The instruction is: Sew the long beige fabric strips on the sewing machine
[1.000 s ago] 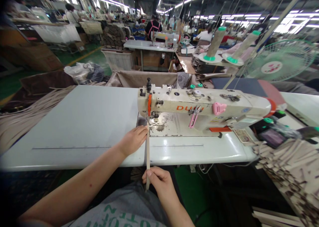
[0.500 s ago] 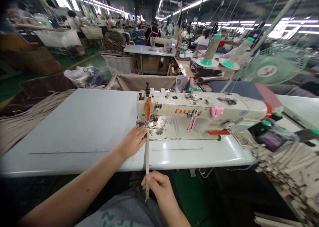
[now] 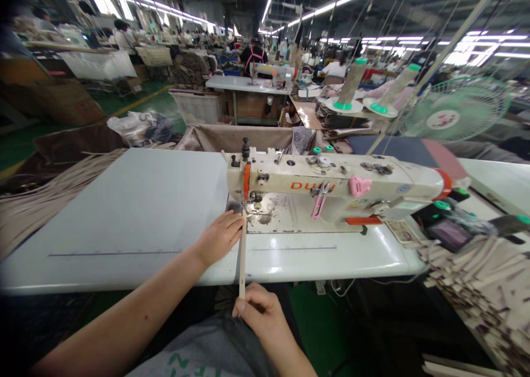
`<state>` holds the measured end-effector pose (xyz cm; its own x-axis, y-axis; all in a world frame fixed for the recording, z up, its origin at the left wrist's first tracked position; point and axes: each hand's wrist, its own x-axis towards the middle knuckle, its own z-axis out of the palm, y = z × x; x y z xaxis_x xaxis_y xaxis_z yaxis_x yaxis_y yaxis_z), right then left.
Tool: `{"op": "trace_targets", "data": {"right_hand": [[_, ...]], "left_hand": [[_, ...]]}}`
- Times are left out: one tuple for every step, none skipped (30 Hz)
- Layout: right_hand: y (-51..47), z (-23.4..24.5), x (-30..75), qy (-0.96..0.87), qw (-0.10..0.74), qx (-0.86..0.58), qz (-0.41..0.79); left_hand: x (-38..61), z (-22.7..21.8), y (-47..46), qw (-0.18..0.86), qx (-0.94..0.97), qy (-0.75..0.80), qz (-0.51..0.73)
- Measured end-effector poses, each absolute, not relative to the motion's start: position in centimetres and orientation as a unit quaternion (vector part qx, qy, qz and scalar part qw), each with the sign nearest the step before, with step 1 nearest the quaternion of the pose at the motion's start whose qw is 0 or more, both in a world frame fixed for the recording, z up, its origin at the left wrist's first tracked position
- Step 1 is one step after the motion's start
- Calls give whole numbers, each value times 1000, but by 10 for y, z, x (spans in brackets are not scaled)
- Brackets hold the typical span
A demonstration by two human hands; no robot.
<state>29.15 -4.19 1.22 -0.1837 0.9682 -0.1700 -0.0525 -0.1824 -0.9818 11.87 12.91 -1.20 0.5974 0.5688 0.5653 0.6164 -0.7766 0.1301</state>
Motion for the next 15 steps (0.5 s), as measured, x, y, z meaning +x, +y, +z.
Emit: {"op": "trace_targets", "data": {"right_hand": [[-41, 12, 292, -483, 427, -484, 592], [-41, 11, 292, -484, 431, -493, 580], [-40, 10, 292, -481, 436, -502, 571], [-40, 9, 292, -471, 442, -512, 567], [-40, 8, 291, -451, 447, -520, 571], [-40, 6, 290, -424, 452, -525, 583], [-40, 5, 289, -394, 455, -526, 600], [-41, 4, 289, -367, 456, -524, 618], [-41, 3, 288, -347, 455, -522, 633], [-41, 3, 287, -337, 452, -520, 642], [-41, 3, 286, -337, 449, -521, 643], [-41, 3, 285, -342, 447, -522, 641], [-42, 4, 285, -347, 445, -523, 638], [-42, 5, 285, -352, 444, -524, 636], [-43, 7, 285, -355, 443, -524, 635]], "left_hand": [[119, -13, 129, 41, -893, -330, -303], [119, -14, 129, 41, -893, -329, -302], [119, -14, 129, 40, -894, -329, -302], [119, -15, 130, 38, -894, -329, -302], [119, -15, 130, 36, -894, -330, -302], [119, -16, 130, 34, -894, -330, -301], [119, -16, 130, 31, -894, -331, -301], [119, -16, 130, 30, -894, -331, -300], [118, -16, 130, 29, -895, -331, -299], [118, -16, 130, 29, -896, -330, -297], [118, -16, 131, 28, -896, -329, -296], [118, -16, 131, 29, -896, -330, -296], [118, -16, 131, 30, -895, -330, -297], [118, -16, 131, 30, -894, -331, -299], [118, -16, 131, 31, -893, -333, -302]]}}
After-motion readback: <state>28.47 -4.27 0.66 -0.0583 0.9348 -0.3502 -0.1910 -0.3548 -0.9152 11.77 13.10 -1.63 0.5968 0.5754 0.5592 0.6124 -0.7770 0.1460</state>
